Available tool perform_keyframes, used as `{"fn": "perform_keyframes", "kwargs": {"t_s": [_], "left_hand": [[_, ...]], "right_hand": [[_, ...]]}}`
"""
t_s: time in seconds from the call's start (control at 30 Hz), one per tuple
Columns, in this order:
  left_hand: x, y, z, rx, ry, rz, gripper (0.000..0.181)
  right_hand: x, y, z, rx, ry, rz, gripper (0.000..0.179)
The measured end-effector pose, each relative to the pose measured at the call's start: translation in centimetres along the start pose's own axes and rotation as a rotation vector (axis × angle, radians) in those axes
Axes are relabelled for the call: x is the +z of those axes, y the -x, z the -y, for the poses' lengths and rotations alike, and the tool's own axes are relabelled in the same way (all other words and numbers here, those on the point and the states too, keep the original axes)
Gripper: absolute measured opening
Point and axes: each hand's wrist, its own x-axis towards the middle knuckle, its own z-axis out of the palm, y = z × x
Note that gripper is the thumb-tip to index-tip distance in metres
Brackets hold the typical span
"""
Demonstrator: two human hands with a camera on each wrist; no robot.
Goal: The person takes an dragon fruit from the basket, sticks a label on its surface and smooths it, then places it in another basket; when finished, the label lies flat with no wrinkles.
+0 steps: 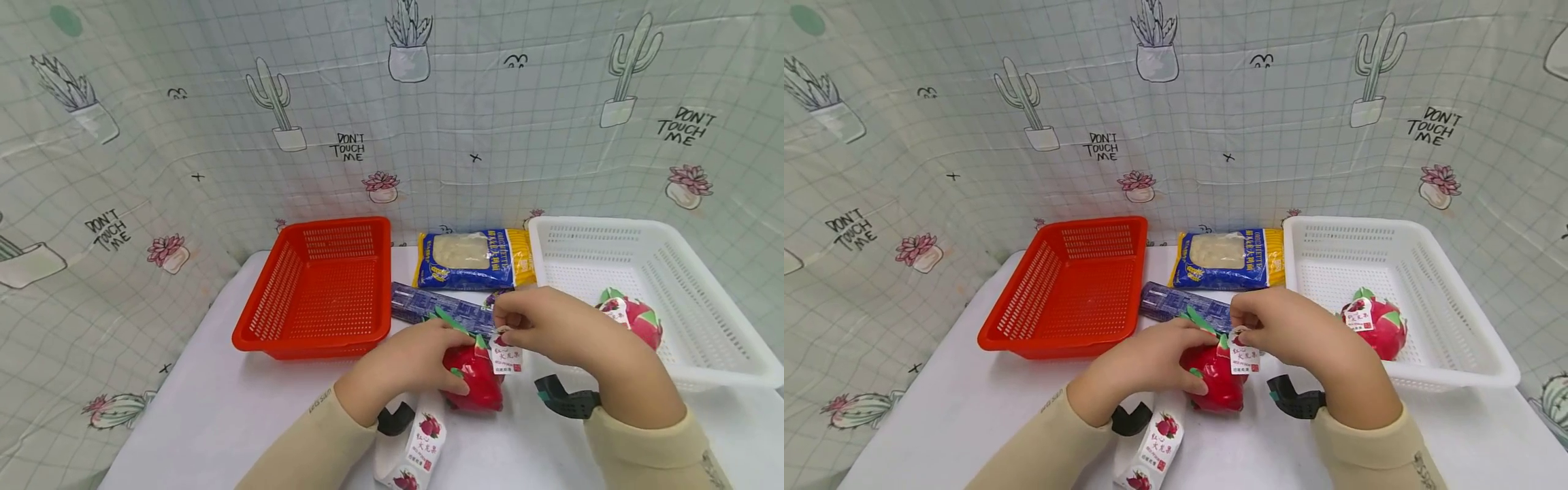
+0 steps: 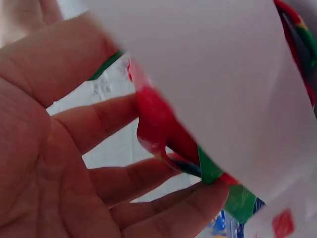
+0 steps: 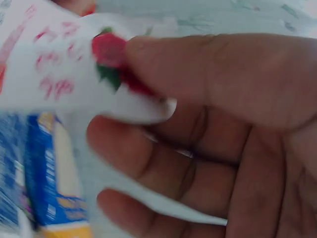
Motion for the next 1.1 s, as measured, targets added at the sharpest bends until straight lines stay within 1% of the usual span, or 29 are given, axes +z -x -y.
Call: {"fn": "perform_keyframes", "kwargs": {"t_s": [0.1,0.2,0.3,0.43,0.63,0.83,0.97,1.1], "left_hand": [[-0.4,0.0,0.7,0.004,0.034,0.001,0.066],[-0.7,-0.1,1.3,-0.006,0.066,0.011,0.066],[-0.8,-0.2,1.6,-0.008,0.090,0.024,0.067],[-1.0,-0.2,1.7,0.003,0.089,0.029,0.067],[-1.1,-0.2,1.9,0.001,0.058,0.017,0.066],[-1.1,-0.3,2.0,-0.012,0.019,0.005,0.073],[-1.2,-0.4,2.0,-0.021,0.021,0.011,0.076],[-1.2,-0.4,2.0,-0.018,0.019,0.015,0.076]], "right_hand": [[0.8,-0.9,-0.1,-0.043,-0.064,0.046,0.021],[1.8,-1.8,-0.4,-0.070,-0.124,0.099,0.021],[2.5,-2.4,-0.6,-0.089,-0.145,0.133,0.020],[3.0,-2.8,-0.6,-0.085,-0.136,0.151,0.020],[3.6,-3.4,-0.2,-0.047,-0.116,0.171,0.025],[4.2,-3.9,0.0,0.030,-0.063,0.168,0.030],[4.4,-4.1,0.0,0.067,-0.033,0.160,0.031],[4.5,-4.1,-0.1,0.076,-0.032,0.152,0.032]]}}
